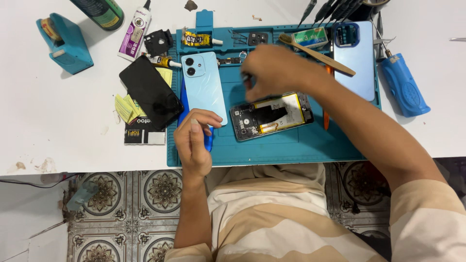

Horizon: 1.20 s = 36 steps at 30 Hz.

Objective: The person uses a precision screwdriver to remove screws from the back of a disassembled smartphone. They then use a wooden toothbrush to clean the interior components and apply a small circular adhesive or seal to the phone's internal frame.

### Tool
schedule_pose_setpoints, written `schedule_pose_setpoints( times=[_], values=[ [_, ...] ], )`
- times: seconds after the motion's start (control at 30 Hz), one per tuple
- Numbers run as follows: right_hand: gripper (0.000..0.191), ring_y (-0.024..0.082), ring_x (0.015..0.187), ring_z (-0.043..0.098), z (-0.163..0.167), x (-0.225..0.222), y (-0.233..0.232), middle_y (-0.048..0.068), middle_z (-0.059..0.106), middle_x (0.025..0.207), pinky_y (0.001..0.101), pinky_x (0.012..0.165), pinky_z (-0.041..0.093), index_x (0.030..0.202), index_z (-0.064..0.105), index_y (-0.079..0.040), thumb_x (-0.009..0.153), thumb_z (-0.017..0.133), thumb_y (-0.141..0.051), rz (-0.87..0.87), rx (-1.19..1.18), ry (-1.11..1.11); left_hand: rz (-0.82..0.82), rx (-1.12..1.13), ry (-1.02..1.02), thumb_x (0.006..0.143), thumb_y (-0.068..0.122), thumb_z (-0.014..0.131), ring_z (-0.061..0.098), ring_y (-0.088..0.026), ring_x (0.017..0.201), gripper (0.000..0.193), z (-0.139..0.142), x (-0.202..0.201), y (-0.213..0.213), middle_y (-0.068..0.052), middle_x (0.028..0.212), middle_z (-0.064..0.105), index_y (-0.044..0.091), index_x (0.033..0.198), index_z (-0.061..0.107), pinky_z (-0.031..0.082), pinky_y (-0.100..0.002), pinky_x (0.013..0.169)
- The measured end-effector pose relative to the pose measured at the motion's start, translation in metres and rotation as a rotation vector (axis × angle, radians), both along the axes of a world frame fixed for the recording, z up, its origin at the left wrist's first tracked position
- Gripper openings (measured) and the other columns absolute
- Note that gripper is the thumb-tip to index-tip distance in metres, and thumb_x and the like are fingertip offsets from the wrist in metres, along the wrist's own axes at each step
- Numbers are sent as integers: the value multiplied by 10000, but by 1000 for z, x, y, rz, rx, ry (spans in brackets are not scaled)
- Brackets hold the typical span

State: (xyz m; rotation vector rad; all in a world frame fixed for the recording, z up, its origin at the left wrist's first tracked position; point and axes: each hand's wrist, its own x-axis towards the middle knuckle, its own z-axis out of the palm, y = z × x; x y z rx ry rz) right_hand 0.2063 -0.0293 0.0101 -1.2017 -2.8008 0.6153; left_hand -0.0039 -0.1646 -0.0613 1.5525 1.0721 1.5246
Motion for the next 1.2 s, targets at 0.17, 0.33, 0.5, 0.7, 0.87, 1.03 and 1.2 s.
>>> schedule_pose_setpoints(
  times=[0.17, 0.33, 0.5, 0.7, 0.87, 1.03, 1.2],
  values=[
    [191, 243, 622, 694, -7, 14, 21, 101, 707, 685, 397, 622, 560, 824, 766, -83, 762, 826, -253, -177, -112, -138, -7, 1, 7, 1129, 303, 370, 589, -116, 795, 475, 7, 1, 2, -105, 961, 710, 8, 880, 648, 443, -258, 700],
    [201, 245, 571, 675, -15, 20, 25, 115, 692, 650, 403, 587, 552, 801, 760, -46, 801, 808, -241, -139, -99, -111, 86, 174, 139, 1067, 192, 500, 626, -141, 771, 278, 38, 5, -1, -105, 972, 685, 20, 878, 609, 497, -284, 660],
    [233, 295, 554, 643, -15, 25, 26, 151, 673, 636, 435, 584, 521, 813, 765, -23, 840, 795, -252, -71, -20, -126, -101, 353, 456, 991, 140, 619, 588, -244, 809, 154, 73, -11, 27, -91, 925, 670, 12, 911, 647, 485, -349, 703],
    [246, 297, 579, 632, 12, 40, 20, 173, 663, 673, 435, 575, 507, 963, 729, -10, 948, 719, -255, -123, 2, -30, -178, 597, 659, 1069, 178, 708, 570, -263, 807, 246, 63, 7, 145, -75, 840, 621, 52, 870, 637, 453, -399, 683],
    [239, 248, 722, 742, 36, 51, -27, 156, 752, 872, 373, 632, 573, 1161, 668, 13, 965, 654, -122, 46, 63, 272, -229, 773, 770, 1054, 210, 746, 559, -256, 778, 258, 37, 15, 180, -62, 815, 605, 69, 860, 653, 462, -392, 654],
    [314, 283, 955, 773, 29, 53, -105, 197, 757, 1032, 360, 776, 641, 1229, 508, 4, 958, 664, 36, -19, 7, 629, -252, 809, 800, 1041, 218, 771, 581, -245, 849, 227, 22, 5, 176, -30, 864, 617, 94, 883, 663, 498, -376, 690],
    [430, 323, 958, 753, -32, 27, -135, 289, 694, 1093, 406, 842, 673, 1278, 289, -68, 1057, 610, 112, -241, 112, 1171, -255, 809, 822, 982, 247, 793, 594, -229, 842, 213, 22, 8, 168, -13, 852, 633, 111, 864, 680, 504, -359, 646]
  ],
)
